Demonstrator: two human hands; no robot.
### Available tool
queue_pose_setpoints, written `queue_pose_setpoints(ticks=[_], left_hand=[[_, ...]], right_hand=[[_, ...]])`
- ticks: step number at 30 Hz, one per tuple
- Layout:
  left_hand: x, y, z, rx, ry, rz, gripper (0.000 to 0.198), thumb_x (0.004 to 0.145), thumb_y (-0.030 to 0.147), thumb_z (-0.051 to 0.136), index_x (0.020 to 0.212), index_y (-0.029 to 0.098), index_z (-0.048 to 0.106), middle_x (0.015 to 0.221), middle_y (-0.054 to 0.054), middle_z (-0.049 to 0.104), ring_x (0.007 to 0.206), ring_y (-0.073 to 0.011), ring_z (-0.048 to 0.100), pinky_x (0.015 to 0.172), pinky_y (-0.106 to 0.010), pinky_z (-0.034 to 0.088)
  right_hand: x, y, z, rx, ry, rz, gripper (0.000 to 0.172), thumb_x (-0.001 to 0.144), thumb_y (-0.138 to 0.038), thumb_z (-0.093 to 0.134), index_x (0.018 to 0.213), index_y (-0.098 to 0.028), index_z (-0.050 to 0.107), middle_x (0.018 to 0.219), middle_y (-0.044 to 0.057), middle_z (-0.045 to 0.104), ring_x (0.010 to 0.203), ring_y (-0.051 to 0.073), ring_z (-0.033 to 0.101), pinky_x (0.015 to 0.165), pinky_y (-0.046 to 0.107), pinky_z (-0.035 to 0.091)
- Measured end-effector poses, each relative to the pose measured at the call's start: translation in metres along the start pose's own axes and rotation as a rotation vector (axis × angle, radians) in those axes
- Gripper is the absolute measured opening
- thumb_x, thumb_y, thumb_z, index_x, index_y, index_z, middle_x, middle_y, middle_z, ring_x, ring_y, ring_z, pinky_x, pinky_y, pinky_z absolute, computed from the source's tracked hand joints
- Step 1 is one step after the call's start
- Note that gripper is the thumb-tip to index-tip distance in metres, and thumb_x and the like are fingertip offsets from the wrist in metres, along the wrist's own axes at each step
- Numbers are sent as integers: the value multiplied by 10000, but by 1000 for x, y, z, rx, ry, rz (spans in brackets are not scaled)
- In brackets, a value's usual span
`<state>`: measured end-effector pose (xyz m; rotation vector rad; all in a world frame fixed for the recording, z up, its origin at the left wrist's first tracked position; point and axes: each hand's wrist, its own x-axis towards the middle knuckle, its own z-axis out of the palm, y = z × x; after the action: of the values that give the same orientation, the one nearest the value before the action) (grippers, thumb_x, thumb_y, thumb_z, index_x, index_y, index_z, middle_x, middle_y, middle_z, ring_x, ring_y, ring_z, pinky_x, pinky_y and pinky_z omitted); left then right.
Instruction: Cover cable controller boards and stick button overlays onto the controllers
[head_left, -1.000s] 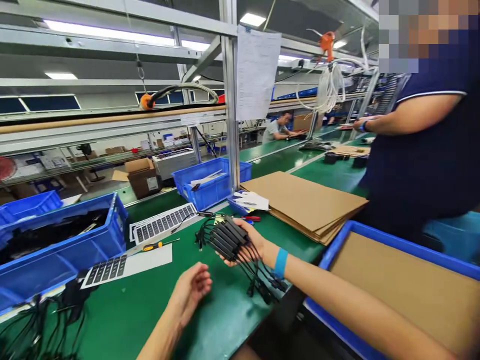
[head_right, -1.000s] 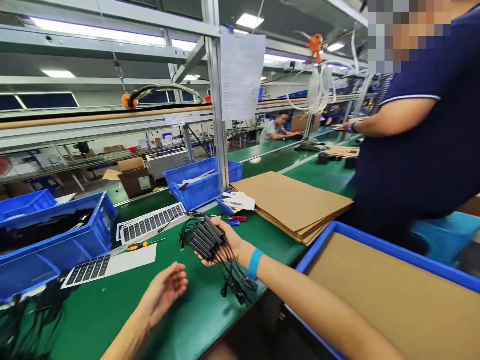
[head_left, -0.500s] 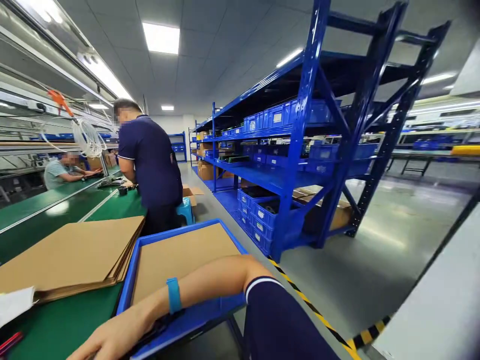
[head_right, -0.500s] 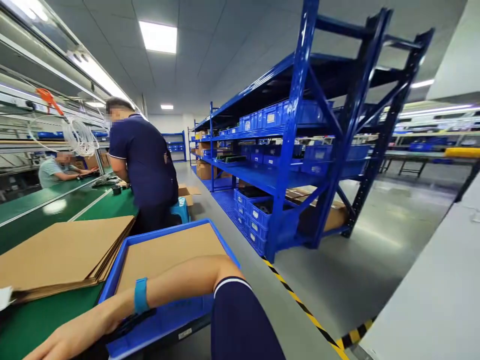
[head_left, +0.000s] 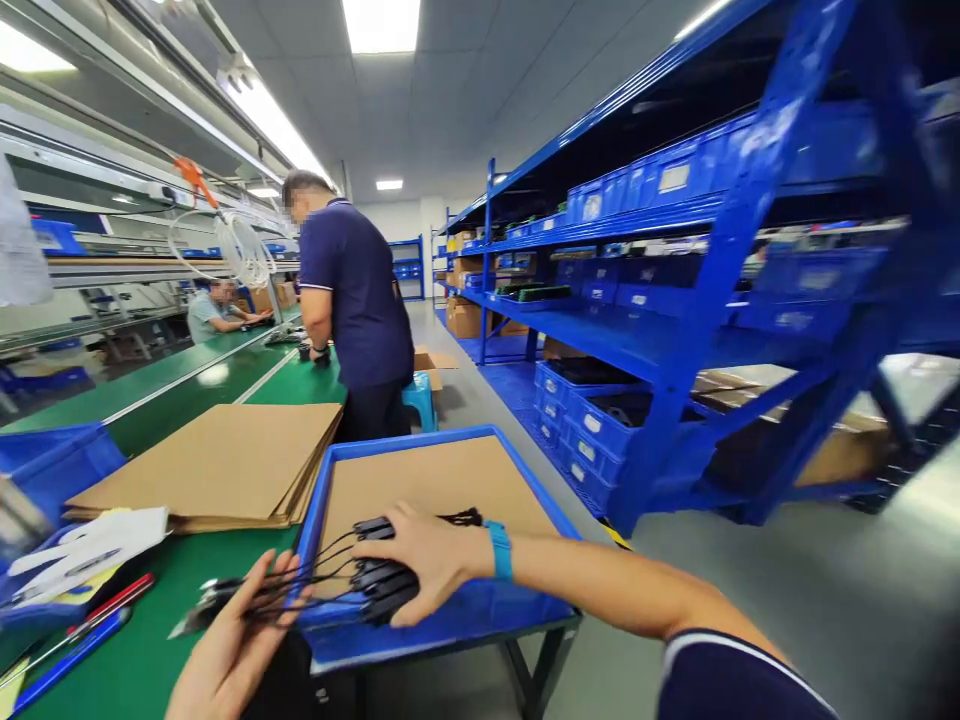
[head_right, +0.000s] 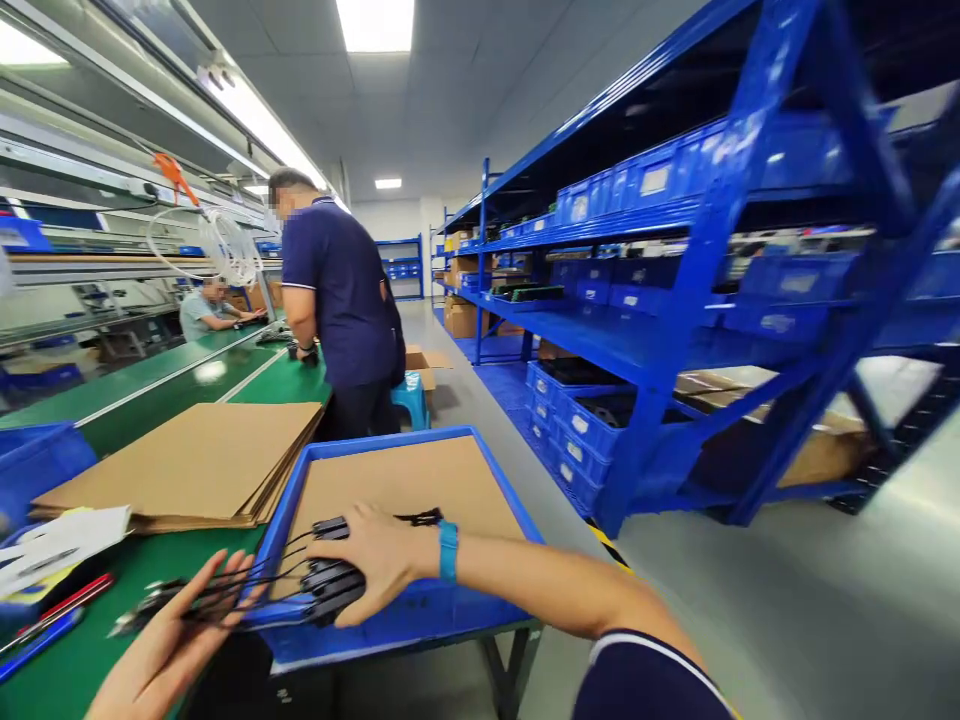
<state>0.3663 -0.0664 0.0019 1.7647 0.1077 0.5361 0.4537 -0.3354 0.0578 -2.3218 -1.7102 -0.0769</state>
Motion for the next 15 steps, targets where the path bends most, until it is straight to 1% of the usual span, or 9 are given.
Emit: queue_pose_setpoints(ticks=[1,2,3,4,7,10,12,13,15], left_hand=[[5,5,10,-88,25,-109,258,908,335,510,1089,224,657,966,-92,749,907,-295,739,757,-498,623],[10,11,19,-370,117,-379,171,856,204,598,1020,196,647,958,-85,746,865,-270,744,785,-491,616],[15,18,28,-599,167,-584,185,832,112,620,999,191,627,938,-59,742,792,-228,743,784,-475,614],[20,25,38,-737,168,-699,209,831,59,617,996,187,618,918,-42,735,743,-195,734,777,-444,613],[39,40,63,-773,171,-743,155,868,39,576,968,147,627,809,-48,712,660,-161,701,730,-348,603],[58,42,77,-779,168,-737,137,906,80,564,1010,151,620,785,-39,694,698,-130,688,798,-272,571],[61,41,78,-767,174,-741,180,910,89,570,1071,164,602,810,-38,693,749,-118,688,857,-252,545],[58,41,76,-756,172,-746,207,906,86,574,1098,162,594,837,-48,699,779,-122,691,879,-257,536],[46,43,69,-736,150,-754,261,888,69,587,1139,142,592,929,-88,714,853,-149,699,907,-284,527]], right_hand=[[-5,11,2,-5,8,16,926,630,-574,788,1433,-231,477,1257,185,486,1098,339,474,957,475,399],[-10,24,4,-7,8,35,916,637,-567,783,1431,-224,483,1260,194,481,1094,339,474,955,478,400],[-13,38,5,-9,5,49,906,638,-553,783,1428,-217,490,1270,202,475,1098,342,472,961,483,394],[-16,53,6,-15,-4,59,905,637,-532,788,1429,-210,492,1278,208,473,1100,343,472,967,484,388],[-16,101,10,-57,-46,106,914,651,-505,782,1458,-214,465,1318,208,464,1140,344,462,1001,479,361],[-9,151,14,-103,-69,176,889,687,-513,741,1474,-226,446,1360,203,449,1183,371,440,1024,523,331],[-4,181,17,-120,-77,212,889,688,-503,727,1479,-213,442,1369,211,450,1204,406,428,1026,563,319],[-2,194,20,-126,-81,232,913,686,-499,721,1493,-200,418,1373,218,452,1214,419,426,1028,572,318],[0,215,29,-131,-81,277,997,687,-509,703,1539,-167,316,1405,232,435,1249,428,413,1042,569,317]])
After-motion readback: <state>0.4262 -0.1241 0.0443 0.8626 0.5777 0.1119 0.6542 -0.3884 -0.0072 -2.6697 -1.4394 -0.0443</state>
